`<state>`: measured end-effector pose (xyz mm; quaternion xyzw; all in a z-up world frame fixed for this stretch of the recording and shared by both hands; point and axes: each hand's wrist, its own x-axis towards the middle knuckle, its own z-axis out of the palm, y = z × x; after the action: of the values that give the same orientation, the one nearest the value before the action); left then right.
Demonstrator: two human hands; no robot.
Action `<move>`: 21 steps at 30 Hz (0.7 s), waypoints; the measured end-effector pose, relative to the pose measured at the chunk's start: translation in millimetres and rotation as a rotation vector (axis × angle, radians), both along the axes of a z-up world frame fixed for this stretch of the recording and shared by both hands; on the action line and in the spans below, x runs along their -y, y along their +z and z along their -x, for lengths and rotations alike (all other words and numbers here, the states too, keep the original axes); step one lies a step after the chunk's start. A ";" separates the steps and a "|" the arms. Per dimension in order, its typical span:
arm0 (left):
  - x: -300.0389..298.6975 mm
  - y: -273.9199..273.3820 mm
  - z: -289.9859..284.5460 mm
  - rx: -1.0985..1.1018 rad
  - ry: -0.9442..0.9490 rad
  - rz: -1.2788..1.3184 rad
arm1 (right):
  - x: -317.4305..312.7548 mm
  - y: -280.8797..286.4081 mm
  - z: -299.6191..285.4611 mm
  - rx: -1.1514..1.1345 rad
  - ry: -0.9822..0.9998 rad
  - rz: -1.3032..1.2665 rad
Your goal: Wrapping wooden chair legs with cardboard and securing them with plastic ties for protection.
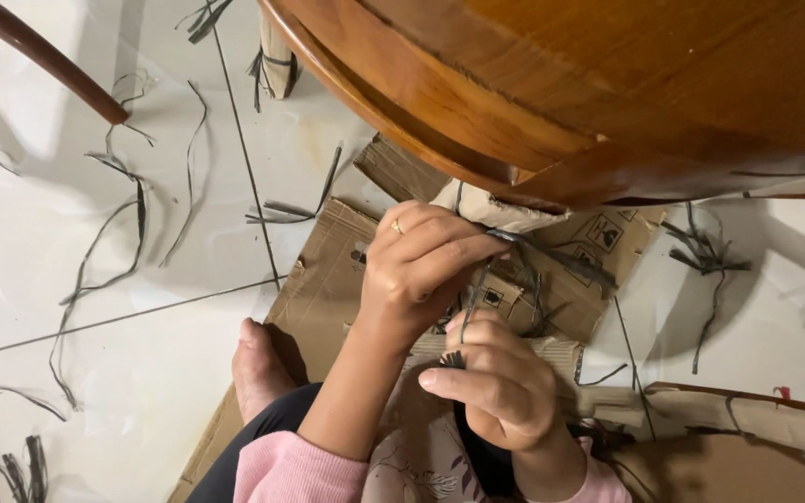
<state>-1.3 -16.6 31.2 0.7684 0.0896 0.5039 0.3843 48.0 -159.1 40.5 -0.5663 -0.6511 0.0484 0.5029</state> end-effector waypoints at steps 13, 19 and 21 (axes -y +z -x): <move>-32.1 -1.7 -20.9 0.040 -0.119 0.001 | -0.3 -38.8 -61.2 -0.033 -0.538 -0.256; -40.9 6.2 -21.5 -0.152 -0.038 -0.197 | -10.7 -52.7 -77.1 0.180 -0.466 -0.311; -39.5 -2.7 -20.0 -0.200 -0.010 -0.282 | -9.4 -63.0 -74.4 0.206 -0.436 -0.227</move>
<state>18.7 22.9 28.5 0.8613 0.0523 0.4307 0.2644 122.4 -149.7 -22.5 -0.6353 -0.5627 -0.1923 0.4927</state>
